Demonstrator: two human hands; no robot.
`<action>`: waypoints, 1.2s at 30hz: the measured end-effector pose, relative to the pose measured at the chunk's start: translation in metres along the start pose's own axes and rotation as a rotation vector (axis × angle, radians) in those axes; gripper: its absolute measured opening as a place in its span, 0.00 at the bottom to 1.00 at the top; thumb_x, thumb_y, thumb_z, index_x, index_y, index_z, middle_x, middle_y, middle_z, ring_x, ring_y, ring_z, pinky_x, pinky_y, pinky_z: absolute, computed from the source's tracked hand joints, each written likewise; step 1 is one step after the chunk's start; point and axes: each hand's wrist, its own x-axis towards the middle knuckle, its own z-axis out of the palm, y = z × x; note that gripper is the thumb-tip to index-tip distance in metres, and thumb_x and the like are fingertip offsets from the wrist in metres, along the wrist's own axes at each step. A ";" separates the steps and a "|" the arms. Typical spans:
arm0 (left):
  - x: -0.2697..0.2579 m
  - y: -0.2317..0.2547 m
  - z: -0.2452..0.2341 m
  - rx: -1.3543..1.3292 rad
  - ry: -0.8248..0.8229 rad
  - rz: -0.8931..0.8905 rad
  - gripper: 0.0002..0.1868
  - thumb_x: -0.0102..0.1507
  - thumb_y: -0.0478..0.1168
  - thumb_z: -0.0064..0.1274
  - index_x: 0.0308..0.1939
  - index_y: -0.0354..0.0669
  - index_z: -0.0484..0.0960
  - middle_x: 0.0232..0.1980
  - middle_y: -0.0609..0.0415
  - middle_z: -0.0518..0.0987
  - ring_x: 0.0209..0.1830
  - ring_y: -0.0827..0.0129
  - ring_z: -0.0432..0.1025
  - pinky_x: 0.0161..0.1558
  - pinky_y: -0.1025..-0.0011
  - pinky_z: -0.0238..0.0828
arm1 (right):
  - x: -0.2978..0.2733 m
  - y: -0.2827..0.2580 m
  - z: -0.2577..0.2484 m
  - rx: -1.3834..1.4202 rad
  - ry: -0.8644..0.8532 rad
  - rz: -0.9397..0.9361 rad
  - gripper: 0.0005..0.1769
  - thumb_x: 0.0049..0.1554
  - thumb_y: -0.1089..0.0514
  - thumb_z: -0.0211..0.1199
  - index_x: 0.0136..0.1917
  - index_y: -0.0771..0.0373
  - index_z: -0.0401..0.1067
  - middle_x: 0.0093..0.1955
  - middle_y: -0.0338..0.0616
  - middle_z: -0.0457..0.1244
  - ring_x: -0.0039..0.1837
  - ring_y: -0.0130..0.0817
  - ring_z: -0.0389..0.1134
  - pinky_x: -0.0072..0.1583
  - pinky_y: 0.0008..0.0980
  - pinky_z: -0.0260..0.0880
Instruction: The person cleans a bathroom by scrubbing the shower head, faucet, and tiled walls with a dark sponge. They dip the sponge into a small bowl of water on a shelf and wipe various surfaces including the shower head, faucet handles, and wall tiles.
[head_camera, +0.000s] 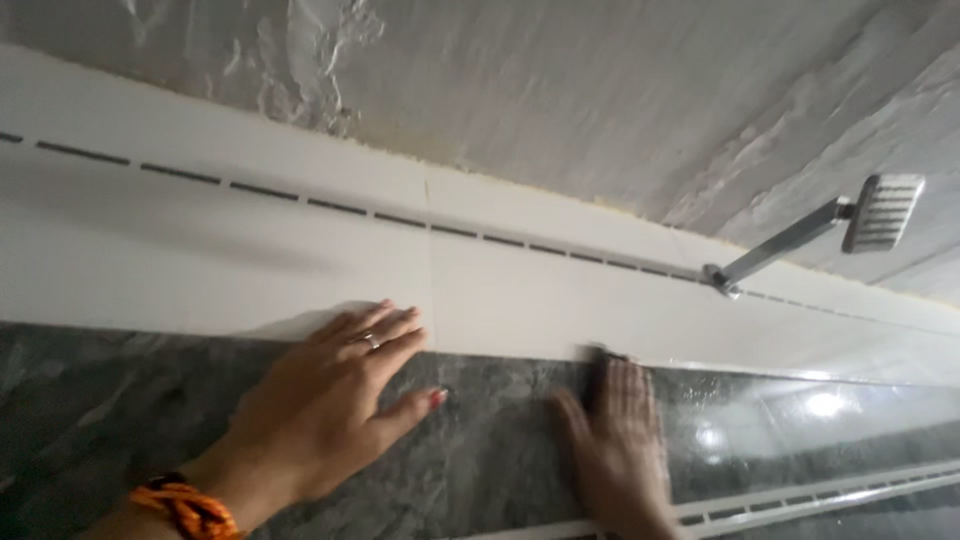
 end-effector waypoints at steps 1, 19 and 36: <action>-0.004 0.009 0.004 -0.100 -0.030 -0.044 0.37 0.70 0.65 0.42 0.69 0.37 0.71 0.75 0.44 0.67 0.78 0.50 0.53 0.71 0.53 0.47 | -0.016 -0.013 0.015 -0.016 0.163 -0.203 0.57 0.60 0.22 0.46 0.81 0.68 0.36 0.84 0.59 0.33 0.85 0.49 0.30 0.79 0.49 0.29; -0.173 0.072 -0.070 -0.179 -0.037 -0.017 0.30 0.68 0.49 0.46 0.68 0.31 0.70 0.75 0.39 0.65 0.78 0.45 0.55 0.72 0.48 0.50 | -0.193 -0.066 -0.027 0.058 0.100 -0.086 0.50 0.59 0.42 0.59 0.81 0.73 0.45 0.84 0.65 0.39 0.85 0.61 0.37 0.78 0.57 0.38; -0.358 0.057 -0.200 0.066 -0.051 -0.411 0.37 0.61 0.51 0.51 0.72 0.40 0.65 0.78 0.43 0.58 0.77 0.47 0.52 0.68 0.44 0.52 | -0.297 -0.208 -0.052 0.251 -0.195 -0.490 0.53 0.57 0.36 0.59 0.81 0.73 0.47 0.85 0.64 0.38 0.86 0.60 0.34 0.80 0.58 0.32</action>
